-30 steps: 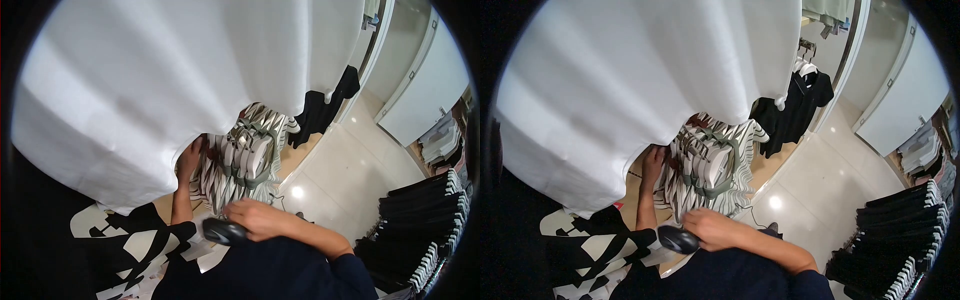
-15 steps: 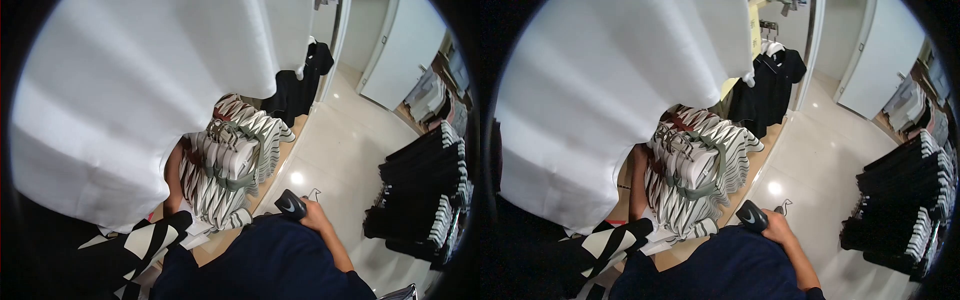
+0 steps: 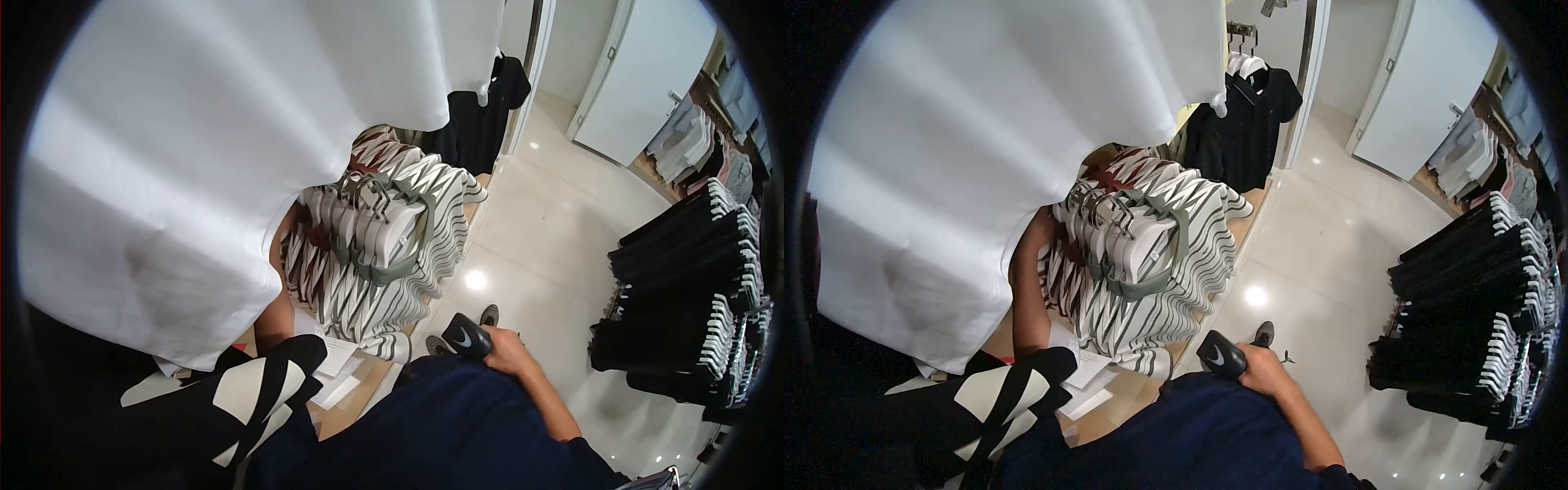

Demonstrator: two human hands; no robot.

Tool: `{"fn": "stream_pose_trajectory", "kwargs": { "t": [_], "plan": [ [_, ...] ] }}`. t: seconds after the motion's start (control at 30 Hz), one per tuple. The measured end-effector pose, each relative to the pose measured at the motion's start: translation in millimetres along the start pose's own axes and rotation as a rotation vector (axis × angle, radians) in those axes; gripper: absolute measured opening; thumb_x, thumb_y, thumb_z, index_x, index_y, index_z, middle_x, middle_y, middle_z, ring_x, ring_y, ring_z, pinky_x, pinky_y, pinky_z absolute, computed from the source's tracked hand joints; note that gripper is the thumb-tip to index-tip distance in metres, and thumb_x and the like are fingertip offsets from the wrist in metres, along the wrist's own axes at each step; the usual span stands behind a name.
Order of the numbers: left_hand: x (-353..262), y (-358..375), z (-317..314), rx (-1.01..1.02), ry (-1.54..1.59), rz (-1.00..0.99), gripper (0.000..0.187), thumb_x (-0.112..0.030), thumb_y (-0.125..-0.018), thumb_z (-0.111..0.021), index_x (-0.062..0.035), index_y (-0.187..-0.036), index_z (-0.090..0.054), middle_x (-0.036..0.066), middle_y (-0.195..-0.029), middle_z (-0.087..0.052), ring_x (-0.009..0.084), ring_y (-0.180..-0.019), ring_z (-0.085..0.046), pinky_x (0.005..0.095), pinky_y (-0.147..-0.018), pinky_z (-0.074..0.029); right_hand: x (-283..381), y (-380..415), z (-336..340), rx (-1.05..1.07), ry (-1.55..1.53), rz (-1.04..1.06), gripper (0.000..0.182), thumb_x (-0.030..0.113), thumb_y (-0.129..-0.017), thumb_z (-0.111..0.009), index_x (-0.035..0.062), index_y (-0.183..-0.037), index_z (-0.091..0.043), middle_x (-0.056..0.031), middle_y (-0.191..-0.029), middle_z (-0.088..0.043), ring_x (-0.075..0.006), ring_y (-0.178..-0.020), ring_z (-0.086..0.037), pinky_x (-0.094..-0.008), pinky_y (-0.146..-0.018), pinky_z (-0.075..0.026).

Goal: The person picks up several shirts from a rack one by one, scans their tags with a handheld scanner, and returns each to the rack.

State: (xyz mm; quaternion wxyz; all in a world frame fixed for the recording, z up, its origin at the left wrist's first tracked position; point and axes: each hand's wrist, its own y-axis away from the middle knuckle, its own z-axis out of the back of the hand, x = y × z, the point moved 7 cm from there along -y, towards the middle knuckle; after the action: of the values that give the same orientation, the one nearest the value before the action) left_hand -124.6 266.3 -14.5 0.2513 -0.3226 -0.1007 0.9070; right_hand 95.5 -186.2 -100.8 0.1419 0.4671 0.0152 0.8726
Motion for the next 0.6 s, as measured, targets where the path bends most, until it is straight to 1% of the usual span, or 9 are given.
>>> {"fn": "stream_pose_trajectory", "kwargs": {
  "t": [0.13,0.23,0.33,0.37,0.47,0.5,0.53,0.57,0.6],
  "plan": [
    [27,18,1,0.007,0.005,0.048,0.041,-0.022,-0.092,-0.072,0.0036,-0.123,-0.062,0.016,-0.119,-0.068,0.0279,-0.109,-0.063,0.0390,-0.093,-0.049,-9,6,-18,0.071,0.063,-0.014,0.035,0.007,-0.073,-0.069,0.0027,-0.107,-0.063,-0.0224,-0.100,-0.068,-0.0425,-0.098,-0.065,-0.0461,-0.086,-0.052],
    [76,75,-5,0.002,0.024,0.141,0.042,-0.021,-0.091,-0.073,0.0037,-0.123,-0.062,0.015,-0.120,-0.068,0.0272,-0.109,-0.063,0.0388,-0.093,-0.049,-15,12,-9,0.024,0.027,-0.013,0.037,0.010,-0.074,-0.072,0.0032,-0.110,-0.064,-0.0237,-0.101,-0.069,-0.0435,-0.097,-0.065,-0.0456,-0.085,-0.053],
    [140,187,-16,-0.047,0.054,0.299,0.043,-0.021,-0.091,-0.074,0.0039,-0.123,-0.062,0.015,-0.120,-0.068,0.0264,-0.109,-0.063,0.0385,-0.094,-0.048,-31,16,0,0.013,-0.049,-0.070,0.036,0.008,-0.075,-0.071,0.0016,-0.110,-0.065,-0.0240,-0.101,-0.069,-0.0432,-0.096,-0.066,-0.0439,-0.084,-0.053],
    [160,236,-19,-0.078,0.066,0.361,0.043,-0.021,-0.090,-0.075,0.0040,-0.123,-0.062,0.015,-0.120,-0.068,0.0262,-0.109,-0.063,0.0384,-0.094,-0.048,-37,13,1,0.052,-0.068,-0.090,0.035,0.005,-0.075,-0.069,0.0008,-0.109,-0.066,-0.0239,-0.102,-0.069,-0.0425,-0.096,-0.066,-0.0423,-0.085,-0.053],
    [196,414,-34,-0.221,0.099,0.626,0.044,-0.020,-0.089,-0.076,0.0041,-0.123,-0.062,0.014,-0.121,-0.067,0.0254,-0.109,-0.063,0.0382,-0.094,-0.048,-45,1,4,0.091,-0.088,0.030,0.032,0.003,-0.071,-0.067,0.0019,-0.103,-0.063,-0.0244,-0.094,-0.067,-0.0449,-0.092,-0.063,-0.0465,-0.082,-0.051],
    [201,479,-46,-0.257,0.083,0.719,0.044,-0.020,-0.089,-0.076,0.0042,-0.123,-0.062,0.014,-0.121,-0.067,0.0252,-0.109,-0.063,0.0381,-0.094,-0.048,-45,-5,6,0.135,-0.070,0.093,0.033,0.002,-0.071,-0.067,0.0019,-0.103,-0.063,-0.0248,-0.095,-0.067,-0.0454,-0.093,-0.063,-0.0466,-0.082,-0.051],
    [197,535,-56,-0.282,0.067,0.804,0.044,-0.020,-0.089,-0.077,0.0042,-0.123,-0.061,0.014,-0.121,-0.067,0.0249,-0.110,-0.063,0.0380,-0.094,-0.048,-44,-8,5,0.190,-0.063,0.129,0.033,0.002,-0.071,-0.067,0.0016,-0.103,-0.062,-0.0250,-0.094,-0.067,-0.0454,-0.092,-0.063,-0.0467,-0.082,-0.051],
    [160,580,-59,-0.181,0.111,1.019,0.046,-0.019,-0.087,-0.078,0.0049,-0.122,-0.061,0.013,-0.119,-0.068,0.0245,-0.108,-0.063,0.0375,-0.093,-0.048,-44,-13,4,0.247,-0.054,0.169,0.033,0.002,-0.070,-0.067,0.0014,-0.104,-0.062,-0.0252,-0.094,-0.067,-0.0454,-0.092,-0.063,-0.0467,-0.082,-0.051],
    [97,583,-50,-0.293,0.246,0.995,0.038,-0.020,-0.090,-0.076,0.0034,-0.116,-0.063,0.013,-0.111,-0.070,0.0248,-0.101,-0.065,0.0381,-0.090,-0.049,-45,-16,4,0.308,-0.046,0.212,0.034,0.002,-0.070,-0.067,0.0011,-0.104,-0.062,-0.0254,-0.094,-0.067,-0.0455,-0.092,-0.063,-0.0468,-0.082,-0.051]
  ]
}}
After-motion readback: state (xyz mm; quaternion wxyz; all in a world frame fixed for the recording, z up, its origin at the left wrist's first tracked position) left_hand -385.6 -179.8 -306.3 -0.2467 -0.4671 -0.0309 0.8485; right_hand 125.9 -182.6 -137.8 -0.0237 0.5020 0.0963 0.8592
